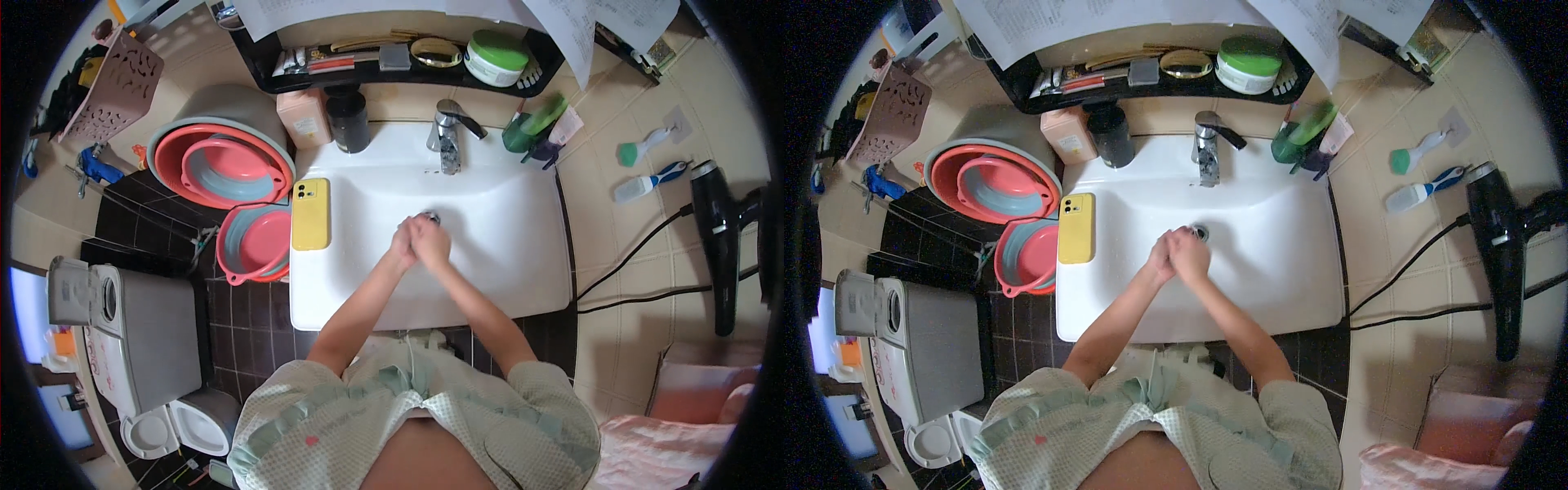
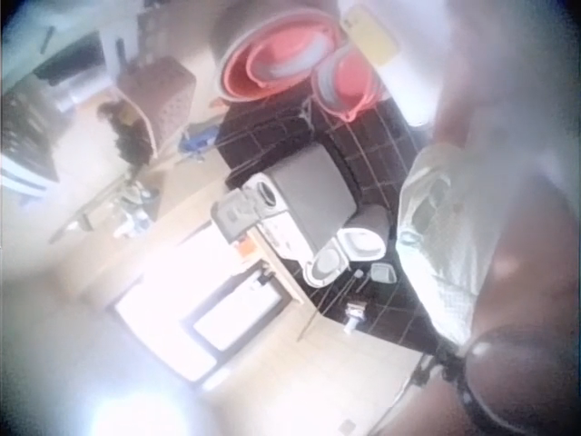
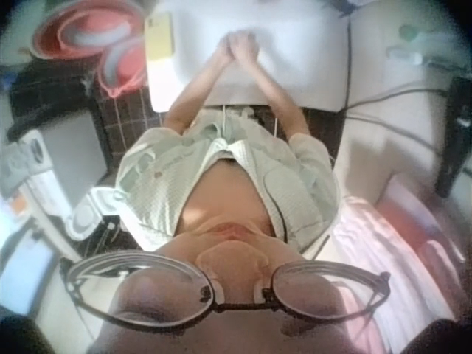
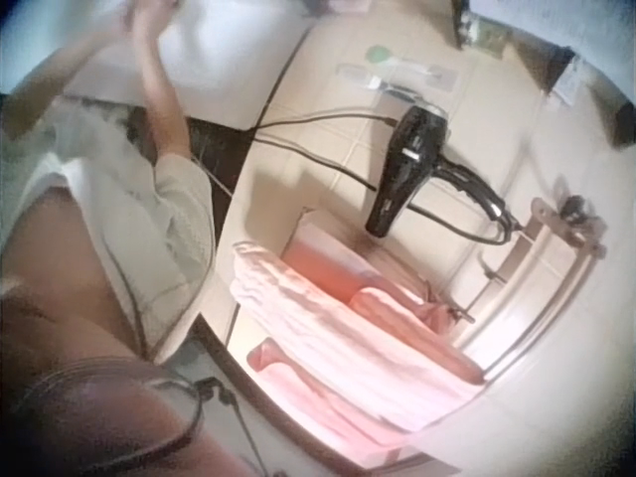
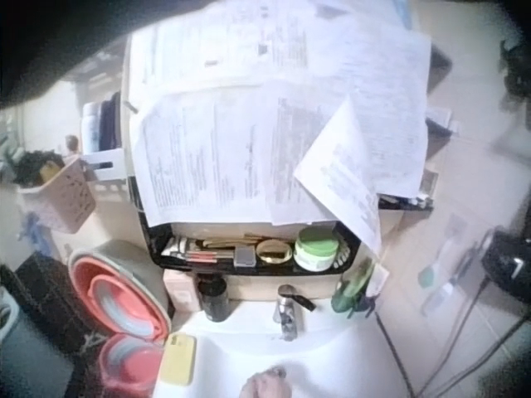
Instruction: The person is washing a small green cloth in a bathroom sink using soap.
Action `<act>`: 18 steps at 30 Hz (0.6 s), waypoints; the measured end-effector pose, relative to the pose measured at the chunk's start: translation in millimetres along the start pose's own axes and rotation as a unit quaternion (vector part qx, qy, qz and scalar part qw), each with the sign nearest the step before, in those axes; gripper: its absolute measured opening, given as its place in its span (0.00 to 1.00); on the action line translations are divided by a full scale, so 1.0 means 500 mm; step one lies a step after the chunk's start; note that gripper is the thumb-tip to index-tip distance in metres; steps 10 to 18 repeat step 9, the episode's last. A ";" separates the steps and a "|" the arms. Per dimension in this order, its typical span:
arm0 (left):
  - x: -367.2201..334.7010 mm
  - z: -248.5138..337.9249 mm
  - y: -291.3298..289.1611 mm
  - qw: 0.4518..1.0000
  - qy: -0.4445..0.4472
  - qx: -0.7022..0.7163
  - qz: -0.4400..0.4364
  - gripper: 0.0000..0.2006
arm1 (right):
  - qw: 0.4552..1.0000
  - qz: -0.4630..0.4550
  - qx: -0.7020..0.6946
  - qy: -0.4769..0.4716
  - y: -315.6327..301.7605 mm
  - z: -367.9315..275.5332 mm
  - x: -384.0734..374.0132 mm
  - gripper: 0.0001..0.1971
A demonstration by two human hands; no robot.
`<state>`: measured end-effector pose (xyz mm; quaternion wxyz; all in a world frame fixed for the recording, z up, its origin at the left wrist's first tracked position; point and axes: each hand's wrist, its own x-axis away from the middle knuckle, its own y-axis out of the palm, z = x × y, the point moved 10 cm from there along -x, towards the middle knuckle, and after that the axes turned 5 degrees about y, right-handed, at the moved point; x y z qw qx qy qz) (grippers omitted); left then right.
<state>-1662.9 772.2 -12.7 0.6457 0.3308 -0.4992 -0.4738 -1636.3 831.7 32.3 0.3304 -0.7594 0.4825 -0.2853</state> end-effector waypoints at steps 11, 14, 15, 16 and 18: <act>-0.017 -0.007 -0.062 0.995 -0.012 0.002 0.095 0.15 | 0.996 0.030 0.078 -0.011 -0.010 -0.060 0.088 0.17; -0.017 -0.007 -0.062 0.995 -0.012 0.002 0.095 0.15 | 0.996 0.030 0.078 -0.011 -0.010 -0.060 0.088 0.17; -0.017 -0.007 -0.062 0.995 -0.012 0.002 0.095 0.15 | 0.996 0.030 0.078 -0.011 -0.010 -0.060 0.088 0.17; -0.017 -0.007 -0.062 0.995 -0.012 0.002 0.095 0.15 | 0.996 0.030 0.078 -0.011 -0.010 -0.060 0.088 0.17; -0.017 -0.007 -0.062 0.995 -0.012 0.002 0.095 0.15 | 0.996 0.030 0.078 -0.011 -0.010 -0.060 0.088 0.17</act>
